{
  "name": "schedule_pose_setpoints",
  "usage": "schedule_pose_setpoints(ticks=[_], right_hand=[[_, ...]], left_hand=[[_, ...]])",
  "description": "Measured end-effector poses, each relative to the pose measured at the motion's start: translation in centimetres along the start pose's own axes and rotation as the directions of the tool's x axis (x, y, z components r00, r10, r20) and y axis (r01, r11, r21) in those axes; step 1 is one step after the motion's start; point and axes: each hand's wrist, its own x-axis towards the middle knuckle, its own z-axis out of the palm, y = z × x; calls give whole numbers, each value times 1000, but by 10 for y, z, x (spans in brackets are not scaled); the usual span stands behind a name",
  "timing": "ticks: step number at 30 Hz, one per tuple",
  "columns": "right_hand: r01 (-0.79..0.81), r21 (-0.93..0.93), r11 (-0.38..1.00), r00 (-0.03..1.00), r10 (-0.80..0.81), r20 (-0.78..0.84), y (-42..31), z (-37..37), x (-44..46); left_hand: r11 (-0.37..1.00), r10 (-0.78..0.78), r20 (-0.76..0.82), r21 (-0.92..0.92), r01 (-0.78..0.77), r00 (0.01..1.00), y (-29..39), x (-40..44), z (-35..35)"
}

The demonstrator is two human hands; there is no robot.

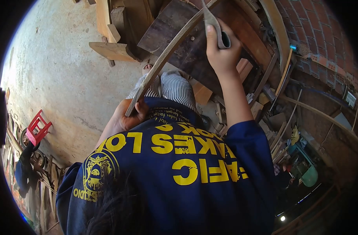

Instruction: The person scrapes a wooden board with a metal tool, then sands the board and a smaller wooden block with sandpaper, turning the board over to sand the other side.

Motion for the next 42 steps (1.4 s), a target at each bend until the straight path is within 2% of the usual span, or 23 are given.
schedule_pose_setpoints(ticks=[2,4,5,6,7,9,10,12,14,16,23,25,26,28,30,32,37,38,40,41,42], right_hand=[[22,-56,998,999,-24,-36,-2,-11,-4],[-22,-192,981,1000,18,-21,-10,-22,-9],[-95,-237,967,994,105,32,-10,-27,-16],[-98,-238,966,994,108,30,-13,-30,-22],[-68,-369,927,974,142,177,-16,-31,-26],[36,-567,823,869,254,424,-23,-31,-33],[30,-571,821,870,260,419,-26,-27,-34],[-2,-615,789,706,437,558,-30,-18,-33],[26,-633,773,683,449,577,-26,-11,-29],[63,-667,742,611,500,614,-28,-7,-23],[89,-679,729,557,528,641,-57,-5,-21],[120,-635,763,452,528,719,-70,-5,-26],[120,-637,762,452,529,718,-76,-5,-29],[136,-556,820,355,484,800,-87,-6,-35],[135,-527,839,347,459,818,-98,-7,-41],[111,-461,881,282,416,864,-108,-8,-44],[45,-330,943,255,308,917,-121,-9,-47],[48,-327,944,253,305,918,-121,-11,-43],[-12,-305,952,630,244,738,-118,-17,-35],[-68,-246,967,773,207,600,-109,-15,-32],[-57,-326,944,820,230,524,-108,-17,-24]], left_hand=[[1000,17,-9,20,-17,1000,-2,-2,2],[998,44,-41,41,-42,998,-4,-3,5],[995,78,-68,62,-74,995,-4,-4,6],[995,77,-71,64,-73,994,-3,-3,6],[995,83,-86,65,-78,993,-3,-2,5],[994,88,-107,73,-81,990,-2,-3,5],[994,86,-100,69,-79,991,-3,-5,7],[995,78,-95,72,-72,992,-3,-4,6],[992,101,-60,84,-95,993,0,-1,1],[992,99,-64,81,-94,993,1,-1,1],[995,86,-87,63,-81,993,3,0,3],[993,97,-88,72,-91,991,3,-1,4],[991,108,-88,82,-101,990,2,-1,4],[992,101,-77,81,-94,992,4,0,3],[993,94,-67,79,-89,993,5,1,2],[994,76,-85,86,-69,994,7,1,2],[990,95,-62,106,-89,994,6,-2,4],[991,94,-53,101,-88,994,4,-3,5],[991,99,-78,95,-91,992,3,-2,5],[991,102,-103,95,-93,989,4,-2,6],[991,105,-101,93,-96,989,3,-2,6]])
